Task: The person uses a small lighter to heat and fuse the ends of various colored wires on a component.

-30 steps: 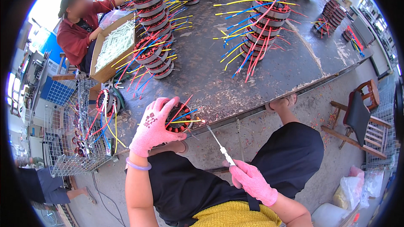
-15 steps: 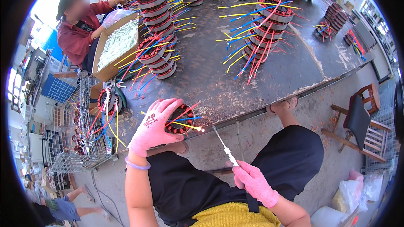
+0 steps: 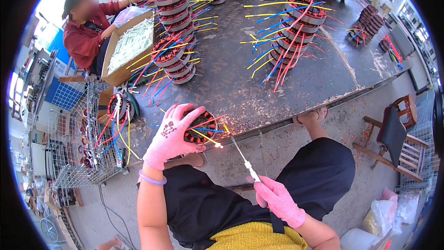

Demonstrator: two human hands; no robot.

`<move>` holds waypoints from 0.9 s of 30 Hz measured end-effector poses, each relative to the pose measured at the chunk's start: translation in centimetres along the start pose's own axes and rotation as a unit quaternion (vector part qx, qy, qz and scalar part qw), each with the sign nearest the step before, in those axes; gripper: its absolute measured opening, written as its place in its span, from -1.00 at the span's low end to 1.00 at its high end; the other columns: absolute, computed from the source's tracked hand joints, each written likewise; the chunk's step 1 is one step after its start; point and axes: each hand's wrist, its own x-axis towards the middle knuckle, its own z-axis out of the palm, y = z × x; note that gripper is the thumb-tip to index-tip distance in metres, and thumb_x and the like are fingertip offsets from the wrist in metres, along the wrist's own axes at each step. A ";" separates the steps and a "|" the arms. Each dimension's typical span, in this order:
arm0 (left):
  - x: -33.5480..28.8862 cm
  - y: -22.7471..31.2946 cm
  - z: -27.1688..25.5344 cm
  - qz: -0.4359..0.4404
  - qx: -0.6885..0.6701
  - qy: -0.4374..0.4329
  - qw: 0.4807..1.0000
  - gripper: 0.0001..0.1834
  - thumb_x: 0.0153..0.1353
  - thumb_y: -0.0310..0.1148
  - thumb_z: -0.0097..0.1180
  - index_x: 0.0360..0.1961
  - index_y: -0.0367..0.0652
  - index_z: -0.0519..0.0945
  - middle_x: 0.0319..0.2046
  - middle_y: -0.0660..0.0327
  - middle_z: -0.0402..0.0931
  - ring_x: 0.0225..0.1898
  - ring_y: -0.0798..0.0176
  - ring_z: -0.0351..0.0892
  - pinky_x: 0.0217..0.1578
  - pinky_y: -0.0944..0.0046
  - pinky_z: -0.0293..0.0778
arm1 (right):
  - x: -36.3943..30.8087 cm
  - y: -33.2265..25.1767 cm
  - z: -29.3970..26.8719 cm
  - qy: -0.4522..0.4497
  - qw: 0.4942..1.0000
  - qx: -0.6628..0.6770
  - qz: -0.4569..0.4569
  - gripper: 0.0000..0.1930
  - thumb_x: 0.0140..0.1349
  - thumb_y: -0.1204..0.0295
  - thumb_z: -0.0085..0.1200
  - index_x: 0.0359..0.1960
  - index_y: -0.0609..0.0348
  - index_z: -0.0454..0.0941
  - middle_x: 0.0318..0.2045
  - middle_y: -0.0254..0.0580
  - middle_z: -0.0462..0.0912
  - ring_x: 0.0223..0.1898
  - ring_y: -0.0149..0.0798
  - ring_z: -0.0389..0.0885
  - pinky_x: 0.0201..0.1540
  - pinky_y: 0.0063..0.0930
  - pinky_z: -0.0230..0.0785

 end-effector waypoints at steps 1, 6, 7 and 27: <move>0.0 0.0 0.0 0.001 0.002 -0.001 1.000 0.02 -0.34 -0.22 0.57 0.29 -0.07 0.43 0.17 0.02 0.40 0.27 -0.16 0.31 0.38 -0.07 0.15 | -0.1 -0.3 0.1 -0.003 1.000 0.006 0.001 -0.57 0.51 0.24 -0.07 0.28 0.24 0.41 -0.54 -0.49 0.37 -0.53 -0.58 0.27 -0.47 -0.65 0.10; -0.1 -0.2 0.1 0.015 0.018 0.009 1.000 0.03 -0.35 -0.22 0.57 0.29 -0.06 0.43 0.17 0.03 0.41 0.26 -0.14 0.34 0.39 -0.07 0.14 | -0.2 -0.6 0.3 -0.003 1.000 -0.012 0.010 -0.56 0.51 0.24 -0.06 0.29 0.24 0.41 -0.53 -0.51 0.34 -0.52 -0.58 0.27 -0.46 -0.65 0.11; -0.1 -0.3 0.1 0.015 0.017 0.010 1.000 0.03 -0.34 -0.22 0.57 0.30 -0.06 0.43 0.18 0.03 0.41 0.26 -0.14 0.34 0.40 -0.07 0.14 | -0.2 -0.5 0.2 -0.003 1.000 -0.022 0.009 -0.56 0.51 0.24 -0.06 0.29 0.24 0.41 -0.52 -0.52 0.34 -0.51 -0.58 0.27 -0.46 -0.65 0.11; 0.0 -1.3 0.4 0.010 -0.002 -0.001 1.000 0.08 -0.37 -0.21 0.57 0.33 -0.09 0.39 0.29 0.10 0.38 0.36 -0.15 0.25 0.45 -0.08 0.07 | -0.3 -0.1 0.1 -0.005 1.000 -0.013 0.003 -0.59 0.52 0.22 -0.08 0.24 0.23 0.43 -0.48 -0.53 0.34 -0.51 -0.60 0.24 -0.48 -0.66 0.09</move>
